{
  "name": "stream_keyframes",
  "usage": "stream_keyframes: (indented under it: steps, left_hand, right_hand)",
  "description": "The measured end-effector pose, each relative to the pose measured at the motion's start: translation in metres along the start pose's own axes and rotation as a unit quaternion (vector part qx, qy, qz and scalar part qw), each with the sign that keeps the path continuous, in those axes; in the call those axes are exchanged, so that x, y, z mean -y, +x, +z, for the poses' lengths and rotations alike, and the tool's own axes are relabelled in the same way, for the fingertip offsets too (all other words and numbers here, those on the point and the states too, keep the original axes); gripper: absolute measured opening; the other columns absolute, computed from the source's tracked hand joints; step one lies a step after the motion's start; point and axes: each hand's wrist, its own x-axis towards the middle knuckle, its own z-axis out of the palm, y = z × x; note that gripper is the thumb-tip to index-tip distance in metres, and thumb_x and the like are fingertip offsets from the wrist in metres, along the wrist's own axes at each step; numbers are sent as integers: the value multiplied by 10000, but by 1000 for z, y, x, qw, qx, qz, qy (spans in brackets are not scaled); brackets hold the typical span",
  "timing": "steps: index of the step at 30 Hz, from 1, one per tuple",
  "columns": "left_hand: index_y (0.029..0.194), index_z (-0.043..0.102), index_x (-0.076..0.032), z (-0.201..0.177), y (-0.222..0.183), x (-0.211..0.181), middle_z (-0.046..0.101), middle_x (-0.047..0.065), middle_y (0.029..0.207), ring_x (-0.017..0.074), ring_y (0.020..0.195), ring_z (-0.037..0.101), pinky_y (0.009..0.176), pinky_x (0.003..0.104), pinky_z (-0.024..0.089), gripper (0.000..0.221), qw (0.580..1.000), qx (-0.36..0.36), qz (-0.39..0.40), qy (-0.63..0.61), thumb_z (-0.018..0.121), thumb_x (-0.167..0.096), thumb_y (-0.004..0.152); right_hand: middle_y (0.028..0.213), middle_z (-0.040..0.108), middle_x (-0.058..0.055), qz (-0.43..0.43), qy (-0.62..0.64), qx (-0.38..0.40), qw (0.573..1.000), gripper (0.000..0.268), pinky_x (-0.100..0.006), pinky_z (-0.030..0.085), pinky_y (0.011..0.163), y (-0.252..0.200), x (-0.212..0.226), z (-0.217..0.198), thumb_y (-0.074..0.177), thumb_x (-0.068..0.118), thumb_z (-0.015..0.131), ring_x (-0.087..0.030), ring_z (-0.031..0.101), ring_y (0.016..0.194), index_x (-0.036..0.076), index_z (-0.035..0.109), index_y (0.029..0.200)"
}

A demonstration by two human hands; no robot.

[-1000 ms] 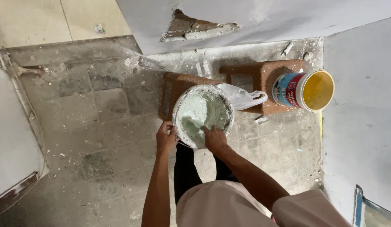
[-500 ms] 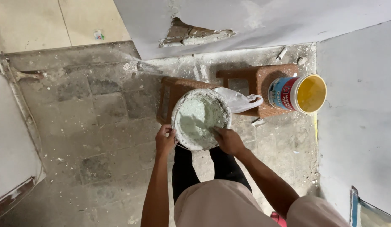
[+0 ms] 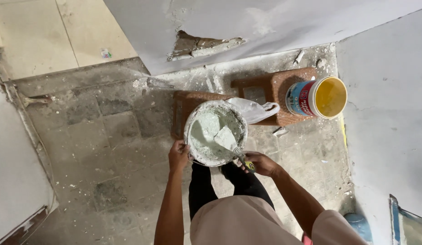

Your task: The person mixes putty inside a container using a putty knife, then applies and spreads the putty along the wall edge near a window with the putty knife.

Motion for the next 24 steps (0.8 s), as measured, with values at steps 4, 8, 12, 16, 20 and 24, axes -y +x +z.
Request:
stream_keyframes:
  steps: [4, 8, 12, 16, 20, 24]
  left_hand:
    - [1122, 697, -50, -2, 5, 9, 772, 107, 1010, 195, 917, 725, 755, 359, 559, 261, 991, -31, 87, 92, 791, -130, 892]
    - [1123, 684, -76, -4, 10, 8, 761, 101, 1031, 272, 909, 727, 791, 423, 566, 244, 998, 0, -9, 55, 730, -183, 909]
    - [1173, 659, -93, -18, 3, -25, 737, 116, 1134, 317, 1046, 708, 885, 446, 544, 373, 978, -2, 13, 206, 724, -307, 875]
    - [1247, 627, -76, -25, 3, -47, 668, 164, 1240, 355, 1133, 656, 937, 454, 520, 451, 961, -44, 97, 254, 710, -273, 850]
    - [1262, 641, -71, -21, -19, -102, 625, 180, 1310, 371, 1221, 603, 1008, 458, 497, 412, 931, -82, 181, 306, 682, -233, 885]
    - [1223, 659, -71, 8, -72, -170, 607, 166, 1307, 353, 1205, 612, 988, 459, 505, 347, 936, -64, 200, 281, 670, -219, 909]
  right_hand:
    - [828, 639, -90, -45, -18, -1, 999, 256, -306, 492, 564, 18, -17, -10, 1031, 214, 430, -167, 570, 608, 11, 573, 1093]
    - [679, 562, -92, -129, -76, -28, 988, 425, -301, 390, 429, 14, -1, 3, 1099, 356, 344, -149, 432, 432, 18, 562, 963]
    - [643, 545, -80, -179, -92, -12, 979, 322, -297, 377, 405, 1, 16, 5, 1044, 293, 383, -143, 443, 414, 41, 542, 924]
    - [629, 551, -73, -220, -123, -43, 967, 216, -295, 368, 394, -38, 42, 12, 997, 225, 467, -142, 460, 408, 47, 549, 908]
    - [601, 552, -73, -257, -132, -106, 951, 220, -293, 367, 383, -71, 41, -3, 993, 226, 528, -140, 465, 396, 46, 572, 873]
    - [603, 554, -62, -305, -96, -128, 939, 247, -288, 355, 372, -103, 26, -26, 1003, 241, 531, -136, 472, 397, 37, 574, 870]
